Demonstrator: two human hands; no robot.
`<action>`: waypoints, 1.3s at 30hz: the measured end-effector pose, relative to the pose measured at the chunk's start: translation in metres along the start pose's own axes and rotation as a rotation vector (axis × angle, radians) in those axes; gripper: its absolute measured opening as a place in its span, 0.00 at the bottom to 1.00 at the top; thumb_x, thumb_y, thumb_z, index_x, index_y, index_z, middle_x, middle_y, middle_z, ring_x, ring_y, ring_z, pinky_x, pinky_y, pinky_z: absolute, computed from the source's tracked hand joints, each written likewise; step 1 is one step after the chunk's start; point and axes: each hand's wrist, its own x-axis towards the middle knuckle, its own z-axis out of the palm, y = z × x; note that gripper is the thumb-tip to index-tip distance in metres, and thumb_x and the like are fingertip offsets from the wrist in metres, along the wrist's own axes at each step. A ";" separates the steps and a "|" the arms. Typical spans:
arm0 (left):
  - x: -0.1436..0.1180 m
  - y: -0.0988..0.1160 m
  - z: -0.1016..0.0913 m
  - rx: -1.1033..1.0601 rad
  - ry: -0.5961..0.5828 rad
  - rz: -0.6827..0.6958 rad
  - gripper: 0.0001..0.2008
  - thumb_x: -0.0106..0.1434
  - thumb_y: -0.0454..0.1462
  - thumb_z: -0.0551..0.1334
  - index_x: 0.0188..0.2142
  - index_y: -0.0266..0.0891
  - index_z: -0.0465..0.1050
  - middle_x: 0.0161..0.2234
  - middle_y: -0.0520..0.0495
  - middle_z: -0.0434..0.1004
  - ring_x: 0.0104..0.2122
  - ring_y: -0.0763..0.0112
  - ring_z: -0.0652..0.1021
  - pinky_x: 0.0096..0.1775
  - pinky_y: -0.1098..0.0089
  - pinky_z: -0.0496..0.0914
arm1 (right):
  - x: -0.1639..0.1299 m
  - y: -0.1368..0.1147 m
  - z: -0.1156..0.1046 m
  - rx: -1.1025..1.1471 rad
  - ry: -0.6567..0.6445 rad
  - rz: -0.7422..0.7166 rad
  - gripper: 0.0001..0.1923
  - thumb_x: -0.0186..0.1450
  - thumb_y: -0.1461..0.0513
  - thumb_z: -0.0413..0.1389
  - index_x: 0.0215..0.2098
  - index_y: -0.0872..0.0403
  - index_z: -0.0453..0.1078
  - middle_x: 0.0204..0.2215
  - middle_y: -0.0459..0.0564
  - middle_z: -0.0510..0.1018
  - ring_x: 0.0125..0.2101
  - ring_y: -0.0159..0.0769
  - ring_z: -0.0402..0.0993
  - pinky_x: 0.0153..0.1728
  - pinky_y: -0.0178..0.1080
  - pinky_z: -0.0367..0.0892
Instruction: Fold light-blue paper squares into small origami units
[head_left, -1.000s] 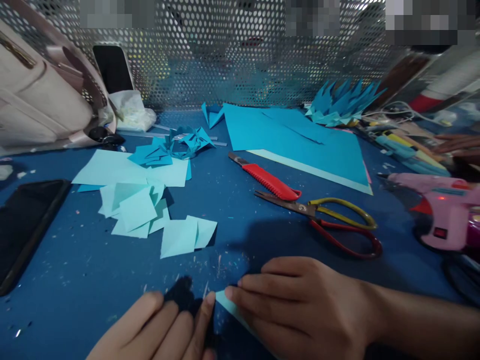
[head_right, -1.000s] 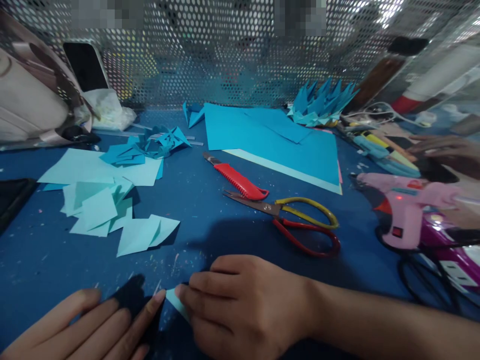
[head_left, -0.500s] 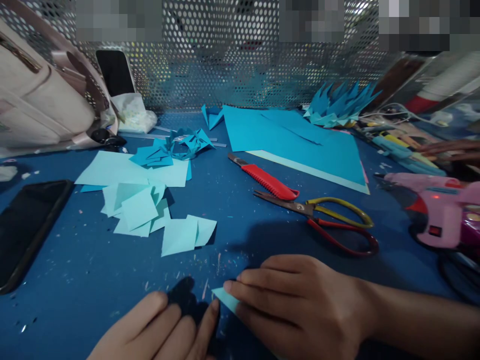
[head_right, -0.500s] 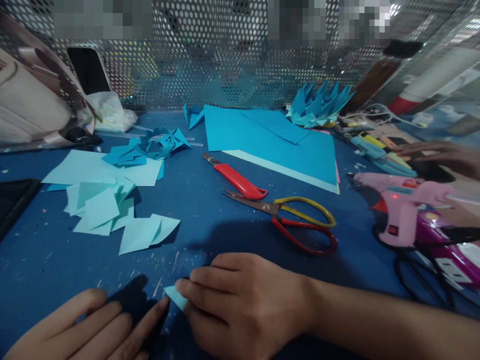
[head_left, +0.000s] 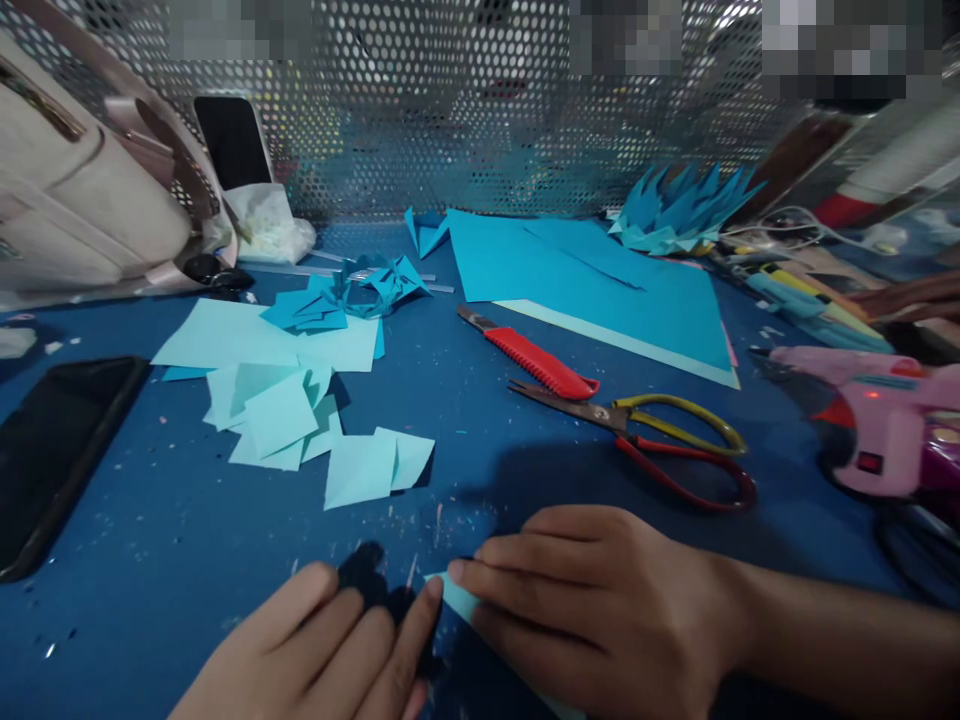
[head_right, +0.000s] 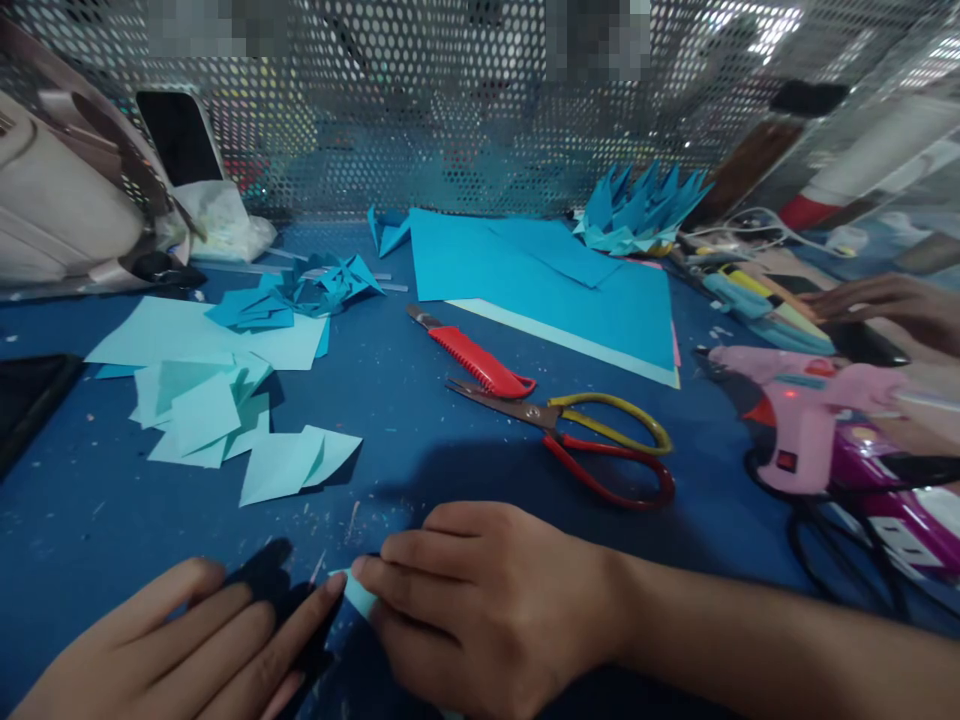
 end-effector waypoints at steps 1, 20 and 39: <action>0.000 0.000 0.000 0.004 -0.008 0.000 0.14 0.71 0.32 0.51 0.49 0.32 0.74 0.22 0.56 0.72 0.21 0.71 0.70 0.34 0.61 0.58 | 0.000 0.000 0.000 0.009 -0.008 0.002 0.09 0.67 0.65 0.55 0.37 0.58 0.79 0.44 0.52 0.82 0.37 0.35 0.79 0.29 0.34 0.74; 0.000 0.002 0.000 -0.034 -0.021 0.002 0.15 0.72 0.31 0.50 0.52 0.34 0.72 0.23 0.55 0.73 0.22 0.70 0.72 0.36 0.61 0.59 | -0.003 0.000 -0.002 0.050 -0.034 0.022 0.13 0.69 0.66 0.50 0.38 0.58 0.78 0.45 0.52 0.81 0.39 0.35 0.78 0.32 0.36 0.73; 0.010 -0.002 -0.010 -0.102 -0.053 0.116 0.19 0.74 0.30 0.44 0.47 0.33 0.73 0.25 0.53 0.77 0.23 0.70 0.74 0.37 0.62 0.61 | -0.003 -0.001 0.007 0.082 -0.312 0.231 0.24 0.72 0.48 0.45 0.62 0.46 0.61 0.62 0.48 0.65 0.63 0.40 0.55 0.55 0.46 0.60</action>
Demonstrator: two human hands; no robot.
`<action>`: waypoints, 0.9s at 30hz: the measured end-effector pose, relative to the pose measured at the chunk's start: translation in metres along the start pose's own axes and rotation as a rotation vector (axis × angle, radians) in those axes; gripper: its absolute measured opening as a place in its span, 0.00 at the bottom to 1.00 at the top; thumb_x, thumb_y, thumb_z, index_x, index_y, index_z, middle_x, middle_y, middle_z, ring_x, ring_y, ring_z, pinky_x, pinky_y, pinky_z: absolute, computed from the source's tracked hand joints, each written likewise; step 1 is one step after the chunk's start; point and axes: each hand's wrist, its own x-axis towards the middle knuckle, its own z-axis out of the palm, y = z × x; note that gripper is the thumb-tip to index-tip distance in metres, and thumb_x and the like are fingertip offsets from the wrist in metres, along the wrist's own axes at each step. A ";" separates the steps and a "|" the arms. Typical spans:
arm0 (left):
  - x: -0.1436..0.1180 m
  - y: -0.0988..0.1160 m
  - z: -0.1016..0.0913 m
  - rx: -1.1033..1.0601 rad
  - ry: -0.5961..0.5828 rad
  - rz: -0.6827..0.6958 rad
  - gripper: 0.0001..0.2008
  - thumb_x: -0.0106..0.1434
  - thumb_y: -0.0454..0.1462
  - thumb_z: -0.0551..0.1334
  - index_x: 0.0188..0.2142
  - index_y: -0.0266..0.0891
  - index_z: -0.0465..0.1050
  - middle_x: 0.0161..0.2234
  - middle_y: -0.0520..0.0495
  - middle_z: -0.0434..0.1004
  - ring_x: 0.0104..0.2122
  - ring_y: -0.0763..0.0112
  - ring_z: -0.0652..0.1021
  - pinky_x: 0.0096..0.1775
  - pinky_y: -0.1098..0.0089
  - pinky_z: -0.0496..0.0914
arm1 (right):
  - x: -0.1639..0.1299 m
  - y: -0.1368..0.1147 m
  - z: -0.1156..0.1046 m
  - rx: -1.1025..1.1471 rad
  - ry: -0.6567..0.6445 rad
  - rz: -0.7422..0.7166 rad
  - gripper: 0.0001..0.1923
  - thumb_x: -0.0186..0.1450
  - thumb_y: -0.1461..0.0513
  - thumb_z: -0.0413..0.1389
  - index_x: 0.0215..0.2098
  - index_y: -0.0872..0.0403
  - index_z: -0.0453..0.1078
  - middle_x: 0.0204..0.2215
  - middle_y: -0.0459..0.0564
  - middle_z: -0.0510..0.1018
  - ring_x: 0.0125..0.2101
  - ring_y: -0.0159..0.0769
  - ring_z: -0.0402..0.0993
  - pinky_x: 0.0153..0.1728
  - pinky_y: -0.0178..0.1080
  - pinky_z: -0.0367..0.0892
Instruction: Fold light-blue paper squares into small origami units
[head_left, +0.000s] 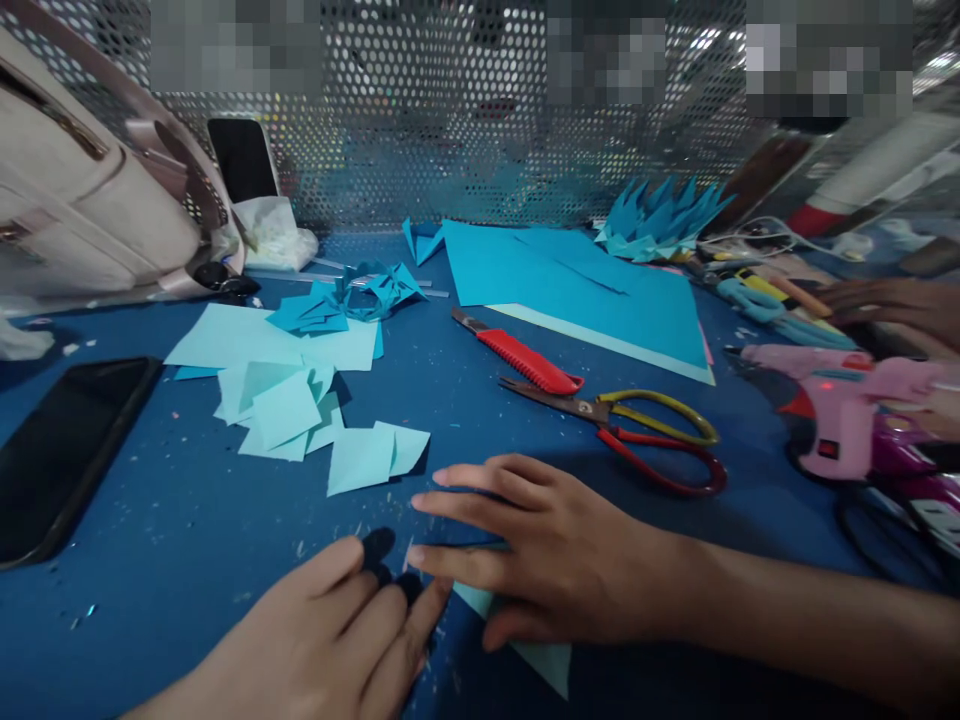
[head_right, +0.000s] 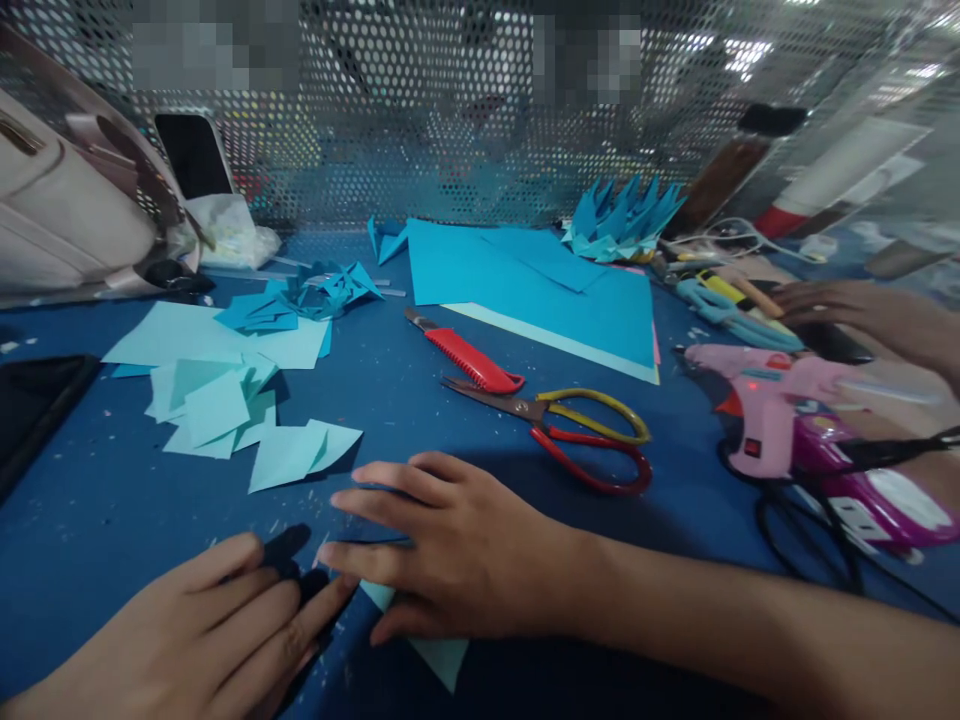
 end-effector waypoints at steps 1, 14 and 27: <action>0.001 0.000 -0.001 0.002 -0.001 0.012 0.18 0.74 0.30 0.44 0.47 0.33 0.73 0.25 0.53 0.77 0.23 0.70 0.74 0.37 0.61 0.61 | 0.001 -0.001 0.000 -0.004 -0.004 0.002 0.24 0.72 0.48 0.46 0.62 0.46 0.61 0.63 0.48 0.64 0.63 0.40 0.54 0.55 0.46 0.60; -0.003 -0.001 -0.002 0.010 -0.030 0.055 0.18 0.68 0.26 0.49 0.54 0.25 0.67 0.24 0.49 0.74 0.21 0.67 0.71 0.32 0.62 0.61 | -0.029 -0.014 -0.009 -0.159 0.038 0.150 0.21 0.73 0.49 0.44 0.58 0.47 0.66 0.59 0.49 0.68 0.63 0.42 0.55 0.55 0.48 0.60; 0.000 -0.004 -0.006 -0.068 0.062 0.032 0.15 0.71 0.30 0.49 0.51 0.30 0.70 0.24 0.51 0.74 0.21 0.70 0.70 0.30 0.64 0.60 | -0.007 -0.013 -0.031 0.068 -0.015 0.349 0.10 0.66 0.55 0.60 0.37 0.54 0.73 0.36 0.49 0.77 0.38 0.37 0.71 0.38 0.38 0.63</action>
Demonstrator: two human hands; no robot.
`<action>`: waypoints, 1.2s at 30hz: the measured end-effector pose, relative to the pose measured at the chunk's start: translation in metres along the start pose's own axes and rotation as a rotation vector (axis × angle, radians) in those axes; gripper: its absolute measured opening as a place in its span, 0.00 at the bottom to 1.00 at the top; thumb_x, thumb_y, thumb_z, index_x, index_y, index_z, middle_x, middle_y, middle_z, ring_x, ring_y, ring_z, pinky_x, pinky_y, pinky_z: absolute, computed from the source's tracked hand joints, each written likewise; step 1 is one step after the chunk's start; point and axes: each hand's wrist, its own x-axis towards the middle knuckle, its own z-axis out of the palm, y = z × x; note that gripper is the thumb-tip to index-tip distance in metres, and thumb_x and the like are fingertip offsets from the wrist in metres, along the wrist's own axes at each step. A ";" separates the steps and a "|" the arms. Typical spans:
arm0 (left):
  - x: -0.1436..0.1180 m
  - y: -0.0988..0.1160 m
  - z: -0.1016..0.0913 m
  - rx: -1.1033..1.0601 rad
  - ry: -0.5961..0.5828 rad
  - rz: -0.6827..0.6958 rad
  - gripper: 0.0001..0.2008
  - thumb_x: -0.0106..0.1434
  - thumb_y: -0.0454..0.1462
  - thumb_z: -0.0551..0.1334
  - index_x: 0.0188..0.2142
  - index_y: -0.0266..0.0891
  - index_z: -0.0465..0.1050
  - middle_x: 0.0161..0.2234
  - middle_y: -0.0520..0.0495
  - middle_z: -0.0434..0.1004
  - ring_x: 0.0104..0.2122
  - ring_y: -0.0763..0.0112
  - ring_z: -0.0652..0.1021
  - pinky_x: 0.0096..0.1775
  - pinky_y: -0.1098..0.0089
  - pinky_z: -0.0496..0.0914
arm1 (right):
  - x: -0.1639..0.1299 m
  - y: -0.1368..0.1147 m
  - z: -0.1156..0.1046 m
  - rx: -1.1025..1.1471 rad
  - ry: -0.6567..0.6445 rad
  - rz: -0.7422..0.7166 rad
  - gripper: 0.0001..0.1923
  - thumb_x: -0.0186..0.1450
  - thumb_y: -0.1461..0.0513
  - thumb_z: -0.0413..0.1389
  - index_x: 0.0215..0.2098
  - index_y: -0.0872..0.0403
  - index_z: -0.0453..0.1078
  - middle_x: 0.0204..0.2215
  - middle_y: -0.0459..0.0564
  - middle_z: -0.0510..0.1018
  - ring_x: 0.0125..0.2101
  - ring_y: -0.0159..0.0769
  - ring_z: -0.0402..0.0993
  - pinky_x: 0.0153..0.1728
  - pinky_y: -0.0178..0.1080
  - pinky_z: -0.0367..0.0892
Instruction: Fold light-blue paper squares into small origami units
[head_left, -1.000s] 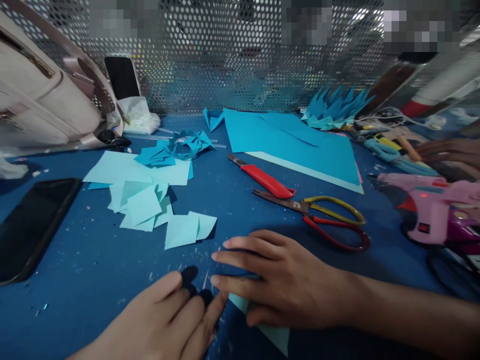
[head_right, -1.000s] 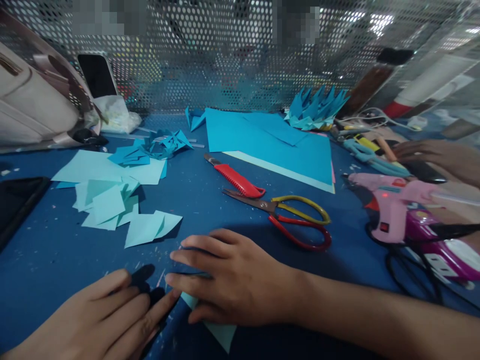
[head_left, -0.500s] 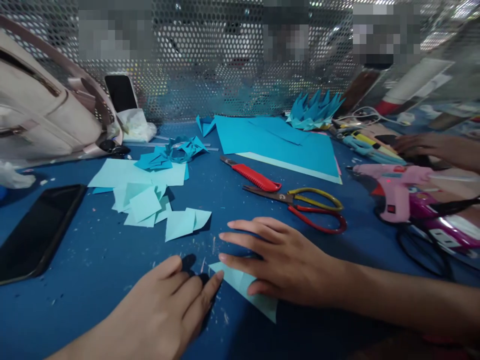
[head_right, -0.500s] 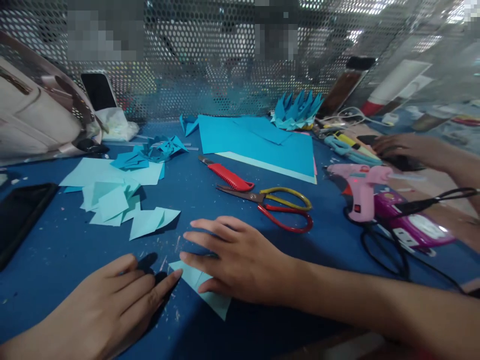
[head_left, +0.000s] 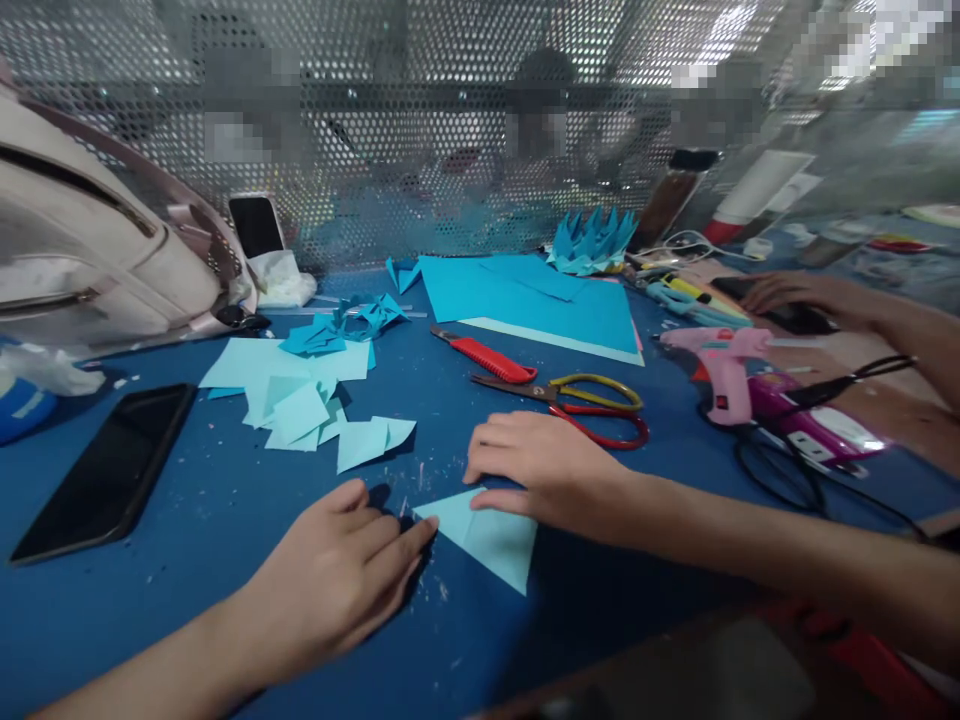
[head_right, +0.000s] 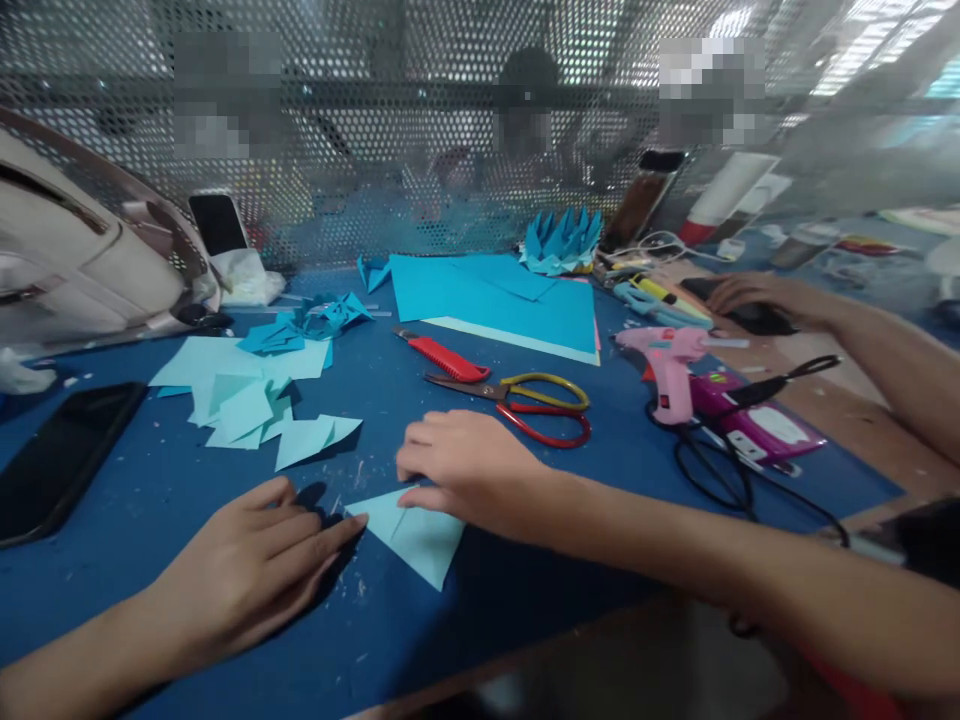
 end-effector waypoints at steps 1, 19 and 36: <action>0.000 0.000 -0.001 -0.012 0.011 -0.021 0.14 0.71 0.31 0.49 0.50 0.32 0.71 0.24 0.51 0.73 0.21 0.70 0.70 0.30 0.65 0.59 | 0.006 -0.002 -0.004 0.047 -0.078 0.037 0.11 0.64 0.55 0.61 0.38 0.54 0.72 0.36 0.47 0.76 0.37 0.36 0.71 0.35 0.36 0.62; 0.012 0.000 -0.015 -0.545 0.038 -0.707 0.09 0.64 0.41 0.63 0.43 0.42 0.72 0.34 0.51 0.77 0.33 0.67 0.75 0.35 0.69 0.67 | 0.017 -0.006 -0.011 0.556 -0.202 0.144 0.07 0.61 0.60 0.63 0.31 0.55 0.72 0.24 0.41 0.73 0.27 0.28 0.69 0.26 0.29 0.57; 0.027 0.002 0.006 -0.402 0.011 -0.534 0.07 0.63 0.29 0.62 0.34 0.45 0.74 0.32 0.57 0.78 0.32 0.69 0.72 0.37 0.64 0.53 | 0.002 0.014 0.017 0.228 0.109 -0.184 0.07 0.69 0.64 0.55 0.38 0.53 0.76 0.33 0.47 0.78 0.36 0.33 0.70 0.36 0.34 0.62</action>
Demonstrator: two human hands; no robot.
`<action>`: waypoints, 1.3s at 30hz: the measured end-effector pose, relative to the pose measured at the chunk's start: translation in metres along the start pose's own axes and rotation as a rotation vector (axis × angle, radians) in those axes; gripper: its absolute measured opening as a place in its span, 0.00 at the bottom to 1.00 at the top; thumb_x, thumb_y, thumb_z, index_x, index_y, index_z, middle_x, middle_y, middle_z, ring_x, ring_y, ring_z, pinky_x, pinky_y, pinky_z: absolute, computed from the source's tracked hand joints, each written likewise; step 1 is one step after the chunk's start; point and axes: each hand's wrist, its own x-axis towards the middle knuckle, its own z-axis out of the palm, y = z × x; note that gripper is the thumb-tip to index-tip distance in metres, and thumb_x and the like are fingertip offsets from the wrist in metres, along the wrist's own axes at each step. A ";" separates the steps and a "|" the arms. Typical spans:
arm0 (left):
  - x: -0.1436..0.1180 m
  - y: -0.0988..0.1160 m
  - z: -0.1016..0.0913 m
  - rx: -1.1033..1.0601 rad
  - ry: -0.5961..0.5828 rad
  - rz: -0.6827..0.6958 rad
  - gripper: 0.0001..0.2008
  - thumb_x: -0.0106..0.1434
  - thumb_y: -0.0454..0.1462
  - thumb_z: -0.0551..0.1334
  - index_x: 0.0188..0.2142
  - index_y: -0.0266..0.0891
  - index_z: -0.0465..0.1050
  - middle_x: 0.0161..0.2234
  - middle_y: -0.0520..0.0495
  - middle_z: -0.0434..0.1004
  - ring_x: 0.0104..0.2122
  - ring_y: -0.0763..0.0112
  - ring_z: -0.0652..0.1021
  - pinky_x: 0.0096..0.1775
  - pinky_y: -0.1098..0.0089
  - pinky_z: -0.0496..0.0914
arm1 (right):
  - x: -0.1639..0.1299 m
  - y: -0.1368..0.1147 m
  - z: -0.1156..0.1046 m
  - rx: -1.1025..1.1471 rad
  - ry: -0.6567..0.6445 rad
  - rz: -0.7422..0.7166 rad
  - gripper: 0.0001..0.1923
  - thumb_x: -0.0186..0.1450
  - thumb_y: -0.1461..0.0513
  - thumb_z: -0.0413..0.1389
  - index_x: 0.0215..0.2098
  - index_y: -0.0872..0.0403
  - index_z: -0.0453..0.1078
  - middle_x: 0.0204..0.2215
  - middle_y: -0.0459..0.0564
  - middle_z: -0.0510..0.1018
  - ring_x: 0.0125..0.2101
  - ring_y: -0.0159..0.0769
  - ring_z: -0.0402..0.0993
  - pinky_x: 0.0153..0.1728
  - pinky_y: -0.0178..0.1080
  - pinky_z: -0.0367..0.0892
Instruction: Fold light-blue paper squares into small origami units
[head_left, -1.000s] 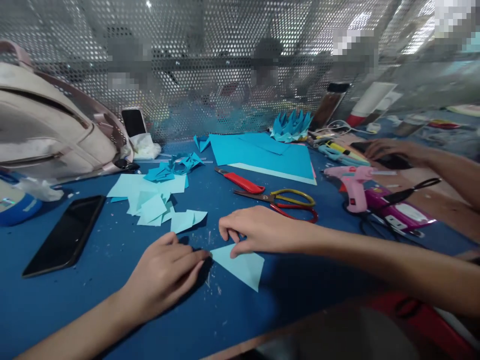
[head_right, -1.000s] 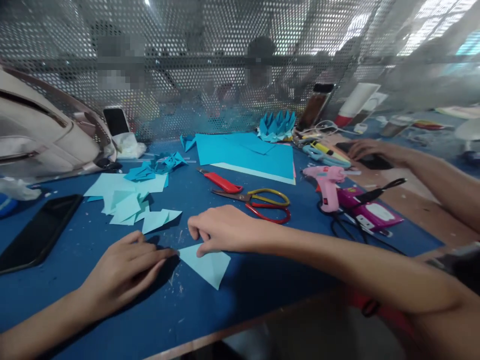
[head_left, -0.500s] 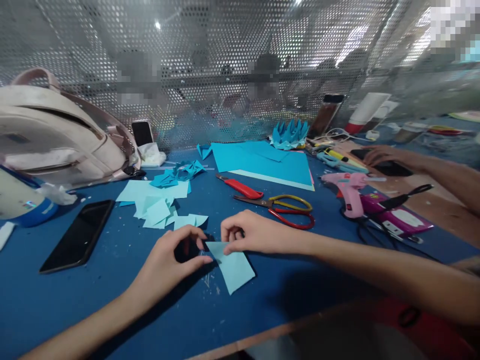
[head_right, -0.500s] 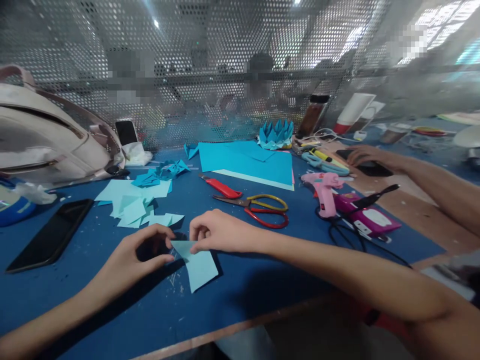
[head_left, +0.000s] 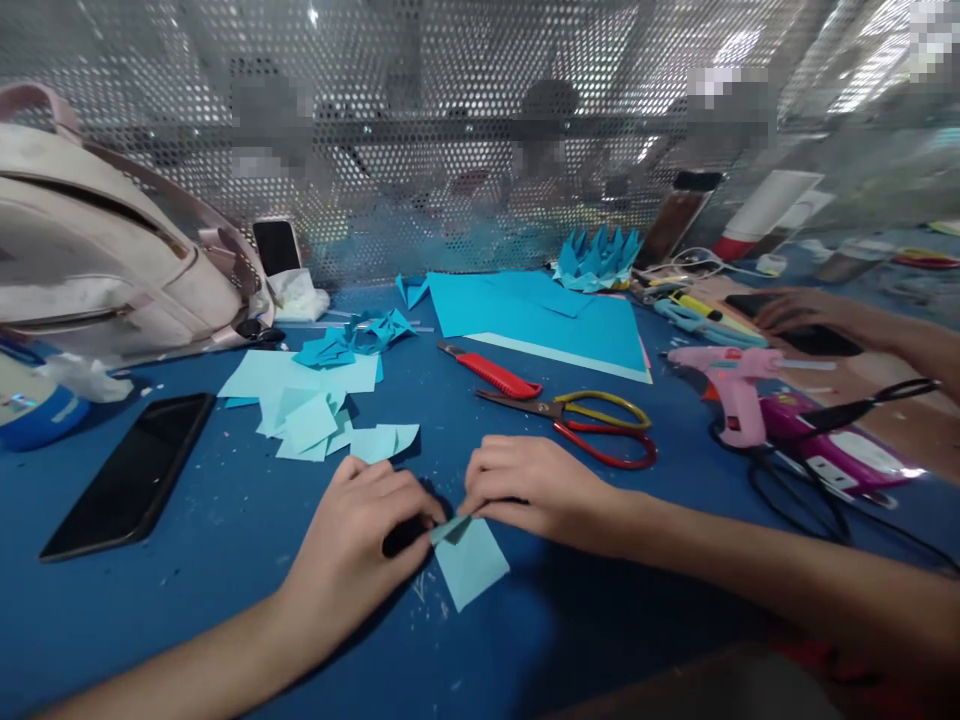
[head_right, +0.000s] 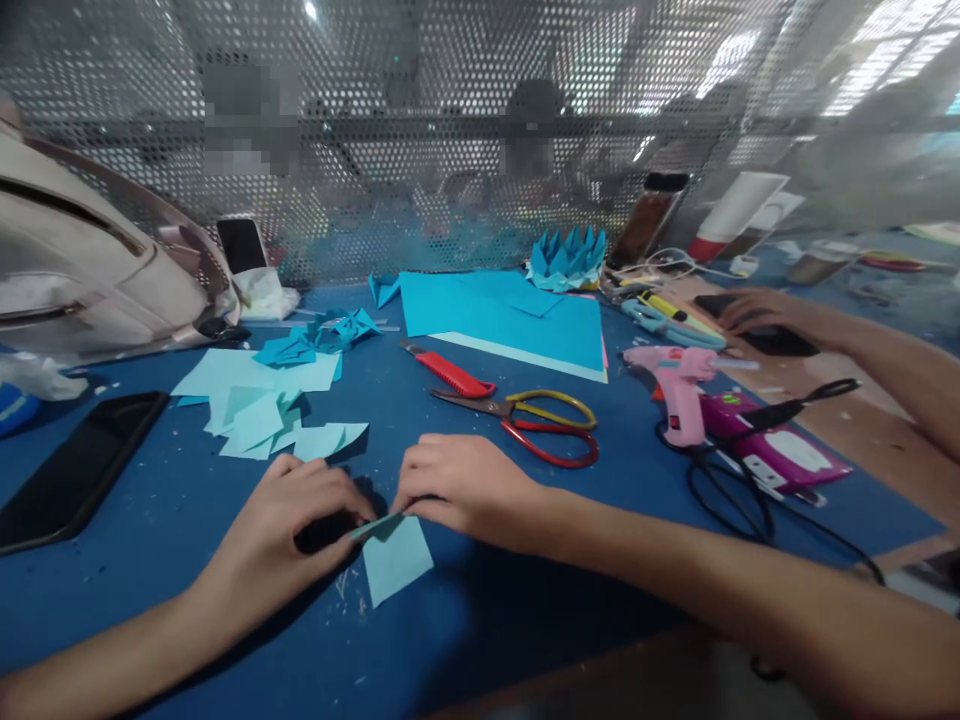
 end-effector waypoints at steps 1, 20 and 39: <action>-0.001 -0.001 0.000 0.018 0.010 0.031 0.07 0.64 0.30 0.61 0.35 0.45 0.74 0.32 0.57 0.78 0.33 0.68 0.71 0.37 0.64 0.53 | -0.001 0.002 0.000 -0.037 0.002 -0.038 0.09 0.70 0.64 0.53 0.38 0.53 0.76 0.33 0.48 0.78 0.35 0.33 0.69 0.35 0.34 0.62; -0.001 -0.006 0.000 0.080 0.042 0.160 0.10 0.67 0.33 0.60 0.47 0.45 0.72 0.36 0.55 0.80 0.32 0.68 0.72 0.37 0.63 0.55 | -0.009 0.007 0.007 -0.005 0.110 -0.119 0.10 0.72 0.67 0.49 0.47 0.57 0.71 0.37 0.50 0.79 0.36 0.34 0.69 0.40 0.38 0.64; 0.011 0.003 0.004 -0.513 -0.001 -0.386 0.09 0.59 0.37 0.65 0.40 0.45 0.69 0.23 0.57 0.71 0.25 0.71 0.72 0.29 0.71 0.65 | -0.005 -0.010 0.013 0.209 0.145 0.286 0.18 0.64 0.61 0.61 0.51 0.53 0.65 0.36 0.46 0.76 0.33 0.33 0.69 0.34 0.33 0.61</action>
